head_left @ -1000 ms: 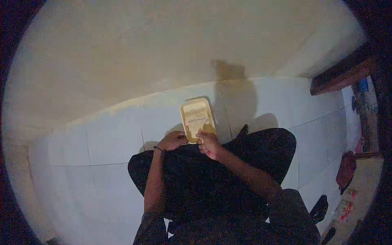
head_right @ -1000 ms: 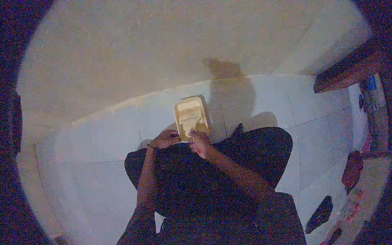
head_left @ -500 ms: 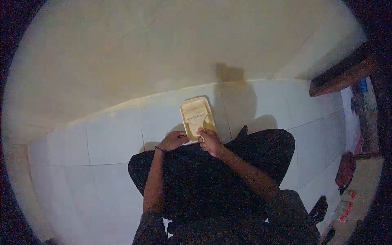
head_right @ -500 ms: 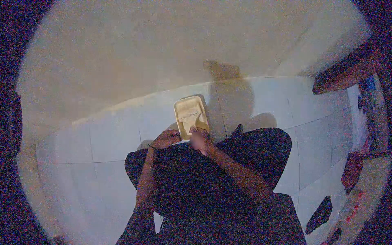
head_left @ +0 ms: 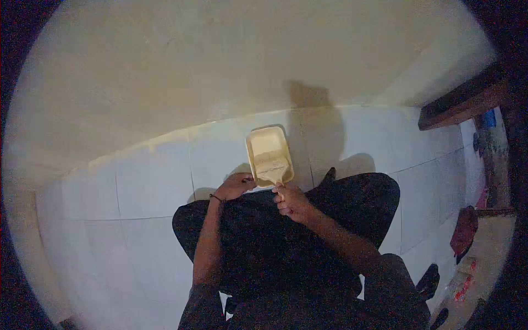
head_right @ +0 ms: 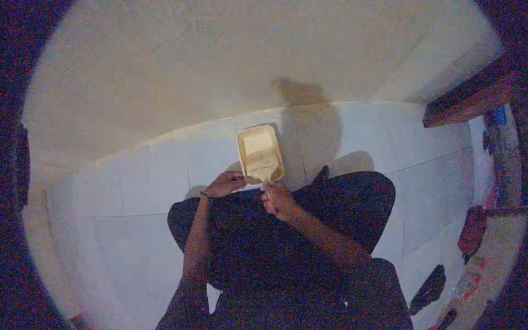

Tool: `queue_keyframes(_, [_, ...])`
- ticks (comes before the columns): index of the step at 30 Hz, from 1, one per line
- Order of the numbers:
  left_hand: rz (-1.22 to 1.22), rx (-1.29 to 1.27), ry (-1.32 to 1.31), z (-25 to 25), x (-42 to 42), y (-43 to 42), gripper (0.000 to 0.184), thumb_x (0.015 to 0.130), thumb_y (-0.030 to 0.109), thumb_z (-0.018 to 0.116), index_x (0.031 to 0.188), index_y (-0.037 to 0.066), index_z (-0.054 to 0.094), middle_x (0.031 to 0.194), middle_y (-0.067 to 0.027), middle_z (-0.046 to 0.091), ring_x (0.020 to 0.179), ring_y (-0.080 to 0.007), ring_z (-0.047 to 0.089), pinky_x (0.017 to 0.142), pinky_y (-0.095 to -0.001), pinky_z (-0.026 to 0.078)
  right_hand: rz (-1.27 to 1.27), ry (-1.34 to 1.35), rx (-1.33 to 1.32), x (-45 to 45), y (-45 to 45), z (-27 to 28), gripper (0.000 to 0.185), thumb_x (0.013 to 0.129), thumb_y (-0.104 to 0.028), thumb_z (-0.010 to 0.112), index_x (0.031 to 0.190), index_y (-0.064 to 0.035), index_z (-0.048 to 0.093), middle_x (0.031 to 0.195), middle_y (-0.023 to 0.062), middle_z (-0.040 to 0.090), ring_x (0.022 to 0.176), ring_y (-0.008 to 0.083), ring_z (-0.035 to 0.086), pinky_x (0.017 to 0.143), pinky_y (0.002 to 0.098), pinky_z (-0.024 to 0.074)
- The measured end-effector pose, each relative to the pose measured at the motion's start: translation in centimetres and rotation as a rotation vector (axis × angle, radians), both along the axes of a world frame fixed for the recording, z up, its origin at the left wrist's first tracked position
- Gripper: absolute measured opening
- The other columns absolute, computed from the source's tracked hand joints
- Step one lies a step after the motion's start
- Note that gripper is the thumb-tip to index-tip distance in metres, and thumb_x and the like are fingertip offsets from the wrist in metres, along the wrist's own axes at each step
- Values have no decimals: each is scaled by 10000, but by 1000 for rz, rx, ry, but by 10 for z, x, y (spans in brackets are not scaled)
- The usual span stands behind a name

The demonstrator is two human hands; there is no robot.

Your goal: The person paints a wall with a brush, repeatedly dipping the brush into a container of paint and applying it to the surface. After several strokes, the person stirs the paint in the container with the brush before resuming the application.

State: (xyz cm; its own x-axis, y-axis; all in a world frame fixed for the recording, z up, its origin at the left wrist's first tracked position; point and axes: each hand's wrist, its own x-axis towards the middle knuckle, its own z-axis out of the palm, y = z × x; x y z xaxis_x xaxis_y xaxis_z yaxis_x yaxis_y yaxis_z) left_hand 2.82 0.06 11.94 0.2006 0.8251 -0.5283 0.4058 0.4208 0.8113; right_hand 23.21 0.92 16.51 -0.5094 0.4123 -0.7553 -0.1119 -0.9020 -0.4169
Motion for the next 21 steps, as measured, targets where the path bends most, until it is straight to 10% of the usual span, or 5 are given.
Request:
queue_keyframes(5, [-49, 34, 27, 5, 2, 0, 262, 735, 254, 538, 839, 15, 567, 685, -79, 557, 616, -113, 490, 584, -266, 413, -122, 191, -244, 1, 3, -16, 214, 837, -292, 424, 887, -84, 417, 562, -11, 359, 370, 47, 304, 279, 167, 240])
queue_keyframes(21, [-89, 293, -6, -5, 2, -3, 278, 761, 249, 520, 905, 14, 554, 798, -114, 577, 711, -169, 539, 670, -302, 427, 40, -56, 211, -17, 31, -18, 240, 819, -310, 459, 857, -74, 433, 574, -2, 387, 376, 49, 305, 288, 156, 236])
